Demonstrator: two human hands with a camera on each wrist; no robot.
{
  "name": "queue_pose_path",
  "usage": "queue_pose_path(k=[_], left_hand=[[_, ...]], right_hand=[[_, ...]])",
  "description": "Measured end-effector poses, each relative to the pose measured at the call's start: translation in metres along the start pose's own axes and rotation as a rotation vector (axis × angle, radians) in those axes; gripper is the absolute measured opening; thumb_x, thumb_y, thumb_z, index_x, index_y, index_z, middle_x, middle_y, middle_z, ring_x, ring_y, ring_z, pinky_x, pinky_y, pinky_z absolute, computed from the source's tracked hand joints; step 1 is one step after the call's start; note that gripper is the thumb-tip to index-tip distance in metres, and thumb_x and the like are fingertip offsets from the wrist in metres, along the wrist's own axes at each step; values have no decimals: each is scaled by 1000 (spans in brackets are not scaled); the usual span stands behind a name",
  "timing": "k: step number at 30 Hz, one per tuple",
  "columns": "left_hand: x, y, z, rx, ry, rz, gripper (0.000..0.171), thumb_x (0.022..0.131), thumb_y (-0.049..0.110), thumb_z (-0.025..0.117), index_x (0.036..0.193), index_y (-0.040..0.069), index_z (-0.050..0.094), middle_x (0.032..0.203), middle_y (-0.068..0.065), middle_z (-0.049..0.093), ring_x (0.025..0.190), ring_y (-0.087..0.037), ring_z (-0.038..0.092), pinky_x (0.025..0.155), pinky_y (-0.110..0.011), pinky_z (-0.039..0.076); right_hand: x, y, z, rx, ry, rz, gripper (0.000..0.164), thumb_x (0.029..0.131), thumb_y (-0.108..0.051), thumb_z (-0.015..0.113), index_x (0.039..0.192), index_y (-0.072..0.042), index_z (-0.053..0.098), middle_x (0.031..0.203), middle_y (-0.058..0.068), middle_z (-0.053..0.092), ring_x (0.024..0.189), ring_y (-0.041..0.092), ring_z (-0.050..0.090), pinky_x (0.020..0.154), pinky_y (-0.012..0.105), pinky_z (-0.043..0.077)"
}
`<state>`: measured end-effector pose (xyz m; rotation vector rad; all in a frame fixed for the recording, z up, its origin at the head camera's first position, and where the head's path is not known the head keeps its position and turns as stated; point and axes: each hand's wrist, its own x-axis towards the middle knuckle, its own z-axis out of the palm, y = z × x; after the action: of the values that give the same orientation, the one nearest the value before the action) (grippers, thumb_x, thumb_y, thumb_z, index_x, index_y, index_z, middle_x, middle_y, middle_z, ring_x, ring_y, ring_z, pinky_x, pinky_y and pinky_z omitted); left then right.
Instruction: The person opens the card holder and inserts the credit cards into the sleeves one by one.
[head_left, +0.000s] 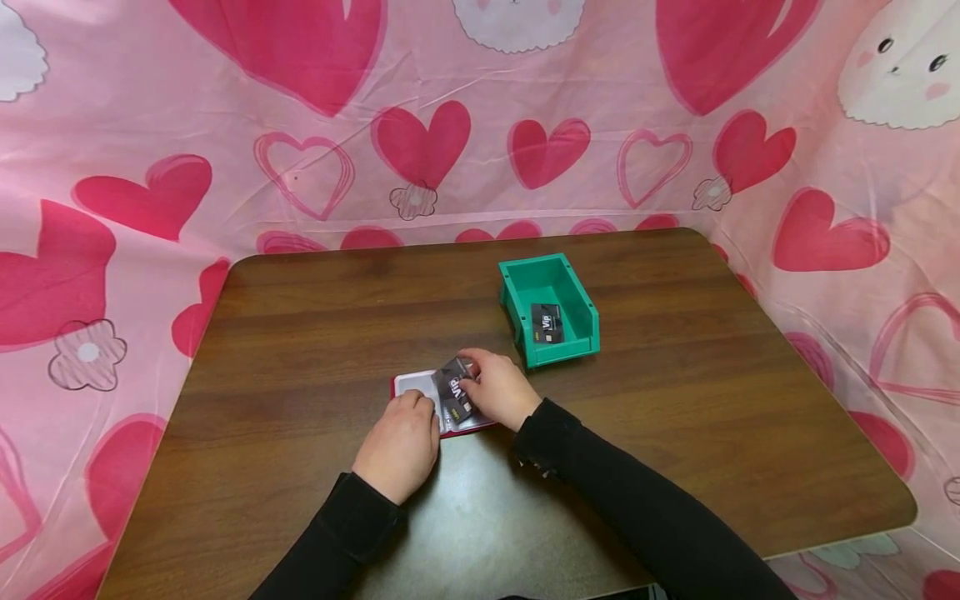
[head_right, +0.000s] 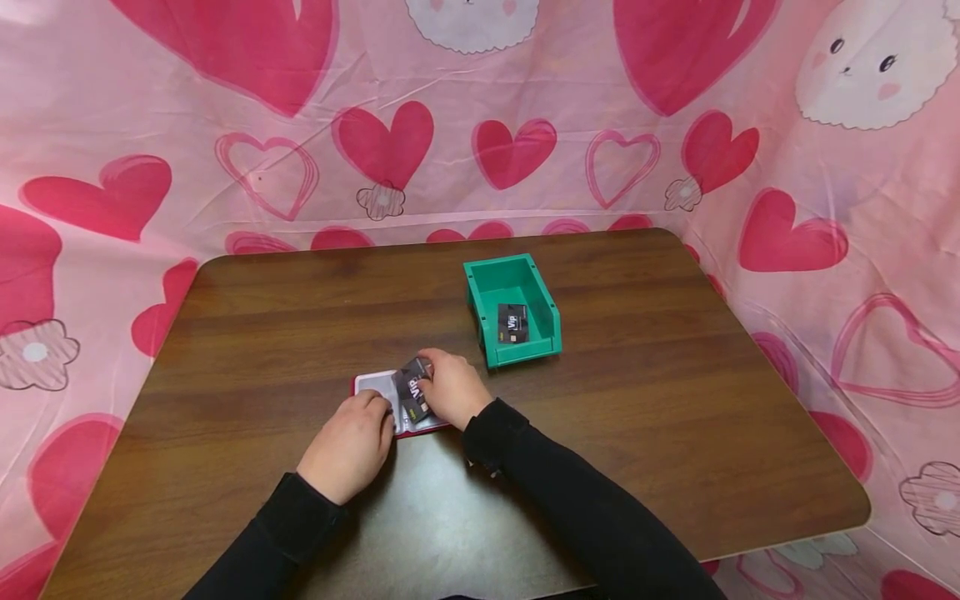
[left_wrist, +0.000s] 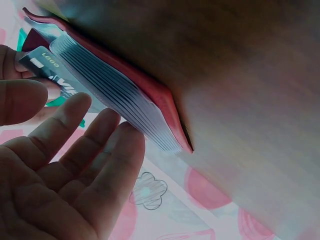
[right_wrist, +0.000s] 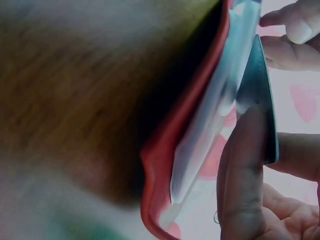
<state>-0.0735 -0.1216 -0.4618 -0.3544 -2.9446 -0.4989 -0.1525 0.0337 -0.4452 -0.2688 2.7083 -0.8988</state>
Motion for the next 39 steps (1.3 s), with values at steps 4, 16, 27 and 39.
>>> queue_pose_path(k=[4, 16, 27, 39], left_hand=[[-1, -1, 0, 31, 33, 23, 24, 92, 20, 58, 103, 0, 66, 98, -10, 60, 90, -26, 55, 83, -42, 51], [-1, -3, -2, 25, 10, -66, 32, 92, 24, 58, 112, 0, 66, 118, -19, 57, 105, -35, 56, 91, -49, 48], [0, -2, -3, 1, -67, -94, 37, 93, 26, 57, 118, 0, 63, 124, -20, 55, 106, -33, 59, 95, -48, 46], [-1, -1, -2, -4, -75, -97, 38, 93, 28, 58, 120, 1, 61, 125, -19, 54, 108, -34, 58, 94, -49, 46]], right_hand=[[0, -3, 3, -88, 21, 2, 48, 88, -25, 68, 133, -15, 53, 103, 3, 65, 84, 15, 58, 83, 33, 52], [4, -6, 7, -175, -17, -6, 49, 86, -33, 70, 127, -10, 59, 117, 7, 64, 96, 18, 60, 93, 38, 48], [3, -12, 12, -159, -26, 16, 47, 86, -33, 69, 125, -10, 59, 108, 4, 65, 86, 16, 59, 87, 35, 51], [0, -8, 14, 78, -85, -60, 31, 89, -12, 64, 120, -6, 64, 69, 0, 60, 57, 10, 58, 55, 23, 46]])
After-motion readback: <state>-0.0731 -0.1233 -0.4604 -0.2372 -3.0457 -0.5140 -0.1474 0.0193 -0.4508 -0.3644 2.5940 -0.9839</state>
